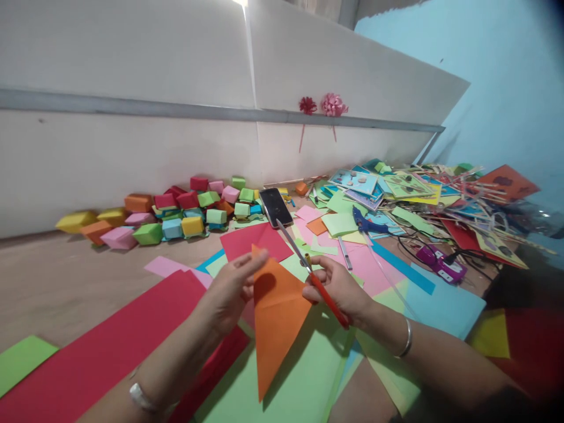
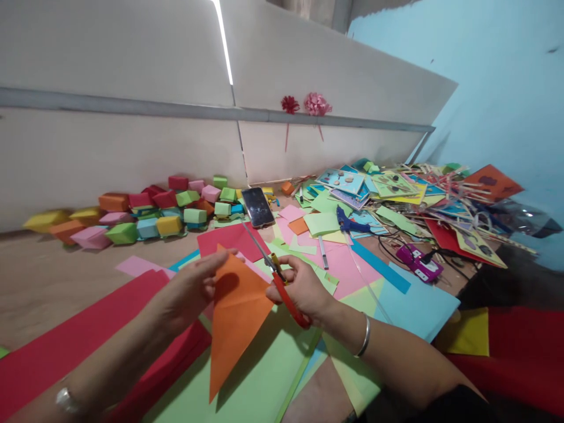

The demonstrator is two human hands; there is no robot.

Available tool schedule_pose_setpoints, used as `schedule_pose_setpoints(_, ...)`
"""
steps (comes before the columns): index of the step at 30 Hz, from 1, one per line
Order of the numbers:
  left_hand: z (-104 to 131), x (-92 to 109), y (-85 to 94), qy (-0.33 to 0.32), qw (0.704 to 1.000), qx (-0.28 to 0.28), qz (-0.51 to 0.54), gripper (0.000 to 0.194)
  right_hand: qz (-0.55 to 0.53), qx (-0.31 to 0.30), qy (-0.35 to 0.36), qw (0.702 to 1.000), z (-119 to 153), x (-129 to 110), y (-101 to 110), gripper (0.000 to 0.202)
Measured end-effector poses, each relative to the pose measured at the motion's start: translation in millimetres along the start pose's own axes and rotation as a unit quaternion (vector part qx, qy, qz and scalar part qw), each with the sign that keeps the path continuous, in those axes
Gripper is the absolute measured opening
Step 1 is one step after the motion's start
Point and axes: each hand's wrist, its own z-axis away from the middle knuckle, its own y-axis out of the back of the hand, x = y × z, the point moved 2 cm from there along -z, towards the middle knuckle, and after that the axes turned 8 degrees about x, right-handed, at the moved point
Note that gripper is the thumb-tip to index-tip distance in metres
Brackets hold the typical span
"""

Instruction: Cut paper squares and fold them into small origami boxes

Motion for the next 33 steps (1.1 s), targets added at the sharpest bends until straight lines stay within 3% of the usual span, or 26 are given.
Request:
schedule_pose_setpoints(2,5,-10,-4.0,0.03,0.998,-0.045,-0.039,0.043,0.007,0.008,0.002,1.0,1,-1,0,0.051)
schedule_pose_setpoints(7,8,-20,-5.6,0.037,0.999,-0.011,-0.031,0.037,0.01,-0.007,0.001,1.0,3,-2,-2,0.052)
schedule_pose_setpoints(13,9,-3,-1.0,0.036,0.999,0.01,-0.034,0.039,0.035,-0.056,-0.037,0.997,6,-2,1,0.06)
schedule_pose_setpoints(19,8,13,4.7,-0.012,1.0,0.013,-0.023,0.045,0.059,-0.141,0.01,0.988,13,-9,5,0.063)
schedule_pose_setpoints(25,11,20,6.5,-0.027,0.999,-0.006,-0.035,0.049,0.125,-0.181,-0.016,0.975,23,-18,-1,0.069)
schedule_pose_setpoints(33,11,21,5.7,-0.023,0.999,-0.002,-0.033,0.045,0.113,-0.175,-0.023,0.978,18,-4,-1,0.041)
